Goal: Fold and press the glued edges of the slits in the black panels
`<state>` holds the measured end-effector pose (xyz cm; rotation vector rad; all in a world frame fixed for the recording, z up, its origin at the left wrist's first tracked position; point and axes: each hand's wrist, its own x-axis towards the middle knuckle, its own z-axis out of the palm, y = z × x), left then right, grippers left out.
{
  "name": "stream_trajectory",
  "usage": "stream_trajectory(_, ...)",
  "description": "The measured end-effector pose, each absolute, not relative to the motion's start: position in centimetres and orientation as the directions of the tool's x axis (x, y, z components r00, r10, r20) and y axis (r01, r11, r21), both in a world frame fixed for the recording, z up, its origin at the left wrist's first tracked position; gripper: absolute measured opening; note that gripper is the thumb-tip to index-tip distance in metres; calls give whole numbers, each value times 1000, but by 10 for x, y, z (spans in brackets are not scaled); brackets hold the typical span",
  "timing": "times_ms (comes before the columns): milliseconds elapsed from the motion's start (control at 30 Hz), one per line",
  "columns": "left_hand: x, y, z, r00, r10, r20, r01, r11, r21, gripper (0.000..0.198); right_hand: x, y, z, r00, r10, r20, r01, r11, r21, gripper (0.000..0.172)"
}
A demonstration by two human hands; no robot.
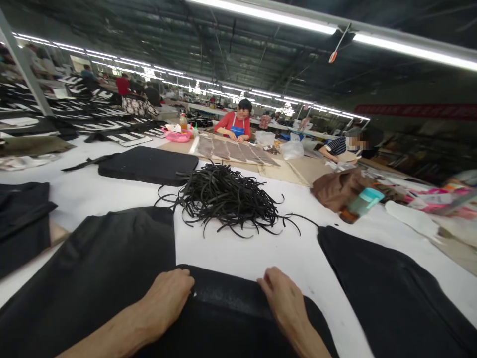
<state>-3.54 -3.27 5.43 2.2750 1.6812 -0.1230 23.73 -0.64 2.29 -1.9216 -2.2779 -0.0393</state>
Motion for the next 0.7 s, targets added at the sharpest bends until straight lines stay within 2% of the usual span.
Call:
stream_trajectory(100,-23,-14,58,350,905,-243,917,-277,288,31,207,45,17,-244,946,213,960,267,-88,13)
stream_trajectory(267,-7,20,51,421,903,-81,785,-319,531,30,183,92,1,-306,919,248,944,326,-45,22)
stream_trajectory(367,-1,38,42,476,879,-31,694,-354,627,45,175,82,0,-394,891,223,910,412,-39,20)
stream_trajectory(467,7,54,30,570,820,-46,562,-349,750,55,172,54,5,-486,854,187,864,501,-40,19)
stream_trajectory(567,12,69,18,610,790,-58,524,-347,778,36,180,26,11,-499,852,159,859,510,-38,21)
stream_trajectory(633,10,76,15,599,799,-45,529,-353,772,24,194,12,16,-433,892,131,897,441,-35,23)
stream_trajectory(700,2,80,15,563,826,-32,545,-341,766,20,215,1,21,-330,940,83,939,335,-72,24)
